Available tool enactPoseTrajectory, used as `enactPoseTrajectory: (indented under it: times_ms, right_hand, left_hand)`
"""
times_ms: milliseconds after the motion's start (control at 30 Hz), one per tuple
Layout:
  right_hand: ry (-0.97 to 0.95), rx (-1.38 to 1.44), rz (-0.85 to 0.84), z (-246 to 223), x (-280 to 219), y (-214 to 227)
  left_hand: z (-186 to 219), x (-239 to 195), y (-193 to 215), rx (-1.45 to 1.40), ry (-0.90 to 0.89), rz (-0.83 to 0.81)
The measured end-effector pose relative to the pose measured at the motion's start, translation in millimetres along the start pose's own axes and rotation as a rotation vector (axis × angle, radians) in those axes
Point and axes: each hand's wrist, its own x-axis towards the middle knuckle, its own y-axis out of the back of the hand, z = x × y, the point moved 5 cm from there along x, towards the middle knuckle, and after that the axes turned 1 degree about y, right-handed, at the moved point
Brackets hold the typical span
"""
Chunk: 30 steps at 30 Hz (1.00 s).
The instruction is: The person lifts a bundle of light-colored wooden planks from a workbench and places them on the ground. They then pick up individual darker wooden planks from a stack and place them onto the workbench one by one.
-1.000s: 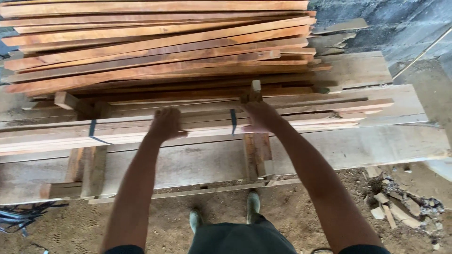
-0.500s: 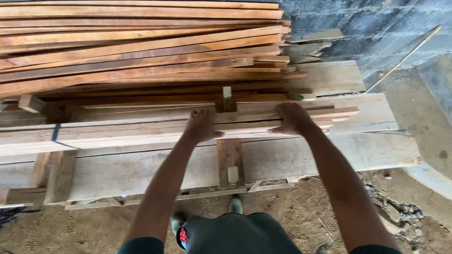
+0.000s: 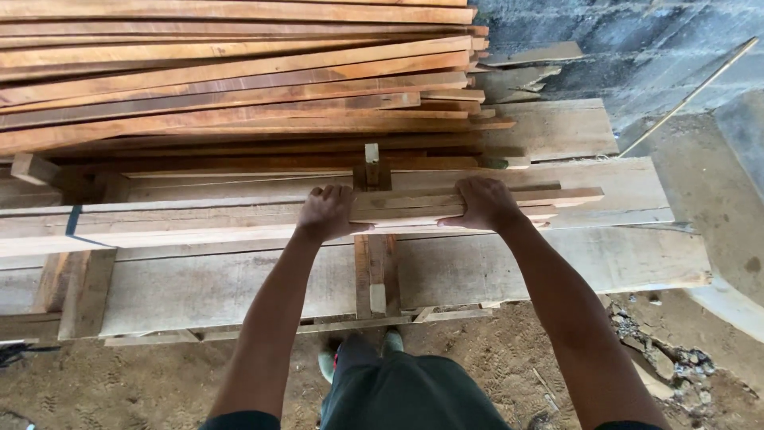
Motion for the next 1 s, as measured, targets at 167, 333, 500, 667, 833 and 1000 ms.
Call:
enactPoseTrajectory:
  times_ms: [167, 333, 500, 667, 833, 1000]
  right_hand:
    - [-0.014, -0.03, -0.043, -0.8, -1.2, -1.7]
    - [-0.086, 0.0, -0.182, -3.5, 5.3, 5.8]
    - [-0.114, -0.043, -0.159, -5.0, 2.3, 7.1]
    - [-0.14, -0.021, -0.225, -11.9, 8.4, 16.1]
    - [-0.188, -0.029, -0.403, -10.6, 12.4, 5.8]
    - [-0.127, -0.067, -0.446, -12.2, 9.4, -1.0]
  left_hand:
    - [-5.1, -12.0, -19.7, -0.034, 0.036, 0.016]
    - [-6.0, -7.5, -14.1, -0.056, 0.052, -0.039]
    - [-6.4, -10.8, -18.3, -0.011, 0.055, -0.04]
    - [-3.4, -5.7, -4.4, 0.002, 0.048, 0.007]
    - [-1.1, -2.4, 10.5, 0.023, 0.046, 0.072]
    - [3.9, -2.4, 25.5, -0.017, 0.054, 0.107]
